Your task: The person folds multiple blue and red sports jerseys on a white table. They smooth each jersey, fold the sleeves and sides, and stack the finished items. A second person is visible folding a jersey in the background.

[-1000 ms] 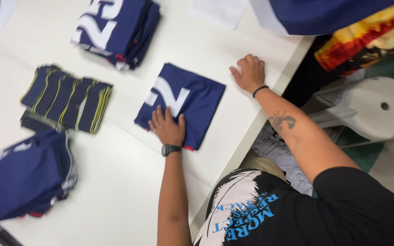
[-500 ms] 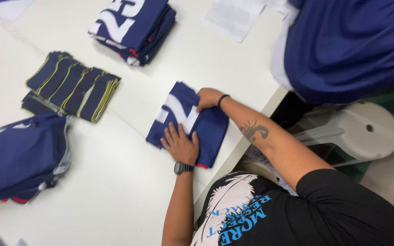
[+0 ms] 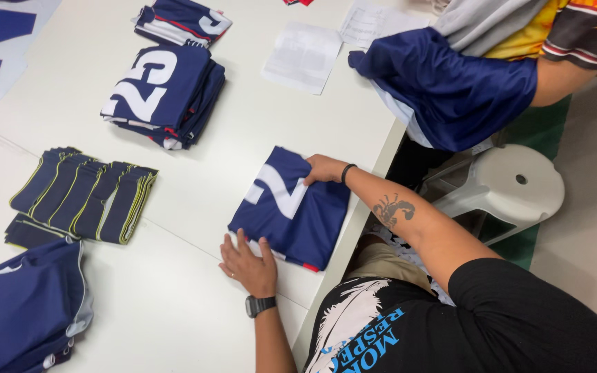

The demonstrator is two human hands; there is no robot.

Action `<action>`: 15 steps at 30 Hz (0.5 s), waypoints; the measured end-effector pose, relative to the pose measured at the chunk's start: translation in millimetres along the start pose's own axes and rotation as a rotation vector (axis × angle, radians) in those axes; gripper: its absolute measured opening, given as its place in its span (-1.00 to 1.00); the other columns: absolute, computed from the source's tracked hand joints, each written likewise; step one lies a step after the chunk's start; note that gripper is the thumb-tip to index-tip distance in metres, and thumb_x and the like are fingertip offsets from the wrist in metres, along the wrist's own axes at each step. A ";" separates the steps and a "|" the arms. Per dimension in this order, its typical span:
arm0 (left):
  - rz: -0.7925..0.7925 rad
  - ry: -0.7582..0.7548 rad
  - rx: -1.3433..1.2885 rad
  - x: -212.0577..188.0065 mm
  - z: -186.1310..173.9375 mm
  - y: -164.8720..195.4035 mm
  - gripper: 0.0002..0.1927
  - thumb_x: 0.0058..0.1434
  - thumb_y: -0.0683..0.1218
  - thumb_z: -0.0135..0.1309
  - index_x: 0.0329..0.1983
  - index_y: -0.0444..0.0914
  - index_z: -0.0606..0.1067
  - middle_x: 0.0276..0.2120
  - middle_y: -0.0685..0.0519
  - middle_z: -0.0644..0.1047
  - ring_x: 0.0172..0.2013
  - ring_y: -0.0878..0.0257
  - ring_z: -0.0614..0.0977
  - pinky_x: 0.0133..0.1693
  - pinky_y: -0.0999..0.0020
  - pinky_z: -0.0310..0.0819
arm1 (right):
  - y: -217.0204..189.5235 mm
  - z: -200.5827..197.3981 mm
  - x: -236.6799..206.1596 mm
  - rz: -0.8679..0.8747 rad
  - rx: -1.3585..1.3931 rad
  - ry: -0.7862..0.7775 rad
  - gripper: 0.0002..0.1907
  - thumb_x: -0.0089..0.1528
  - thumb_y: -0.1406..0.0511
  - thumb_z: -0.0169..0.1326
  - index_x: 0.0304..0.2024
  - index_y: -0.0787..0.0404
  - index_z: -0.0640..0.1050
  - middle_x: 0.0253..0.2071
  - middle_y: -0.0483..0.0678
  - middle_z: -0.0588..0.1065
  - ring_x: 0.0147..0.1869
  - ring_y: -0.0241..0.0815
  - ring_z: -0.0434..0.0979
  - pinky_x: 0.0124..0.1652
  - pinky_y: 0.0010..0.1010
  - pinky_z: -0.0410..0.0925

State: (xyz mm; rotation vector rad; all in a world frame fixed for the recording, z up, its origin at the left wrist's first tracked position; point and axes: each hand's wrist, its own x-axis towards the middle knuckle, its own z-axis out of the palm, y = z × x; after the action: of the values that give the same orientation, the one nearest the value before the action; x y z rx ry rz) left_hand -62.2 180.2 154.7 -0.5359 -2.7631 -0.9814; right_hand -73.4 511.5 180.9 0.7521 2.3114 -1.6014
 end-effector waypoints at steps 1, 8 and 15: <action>-0.025 0.010 -0.011 4.5 1.0 -2.8 -0.36 0.31 0.16 0.02 0.39 -0.21 0.33 0.43 -0.24 0.19 0.43 -0.26 0.10 0.32 -0.42 -0.20 | 3.1 -10.1 0.3 -0.022 0.016 0.057 -0.55 -0.03 0.38 0.30 -0.05 0.29 0.65 -0.13 0.02 0.67 -0.06 -0.14 0.66 0.00 -0.41 0.44; 0.005 -0.064 -0.014 68.8 40.5 -0.8 -0.37 0.34 0.19 -0.03 0.39 -0.20 0.32 0.44 -0.25 0.15 0.44 -0.25 0.07 0.33 -0.37 -0.18 | 10.4 -60.5 21.5 -0.095 -0.244 0.457 -0.66 0.13 0.31 0.17 -0.03 0.21 0.62 -0.11 0.13 0.63 0.00 0.07 0.63 0.03 -0.25 0.42; -0.083 -0.151 0.118 177.7 94.3 19.9 -0.40 0.35 0.17 -0.09 0.38 -0.18 0.32 0.43 -0.22 0.16 0.45 -0.16 0.07 0.35 -0.35 -0.21 | 14.8 -84.5 89.5 -0.357 -0.426 0.553 -0.79 0.14 0.30 0.21 -0.26 0.31 0.55 -0.21 0.13 0.50 -0.04 0.19 0.53 -0.05 -0.09 0.39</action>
State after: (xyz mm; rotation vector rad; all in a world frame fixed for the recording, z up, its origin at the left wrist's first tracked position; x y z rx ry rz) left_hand -221.4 303.8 140.7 -0.4994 -2.9762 -0.8186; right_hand -132.6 618.4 159.4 0.7769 3.1922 -1.0159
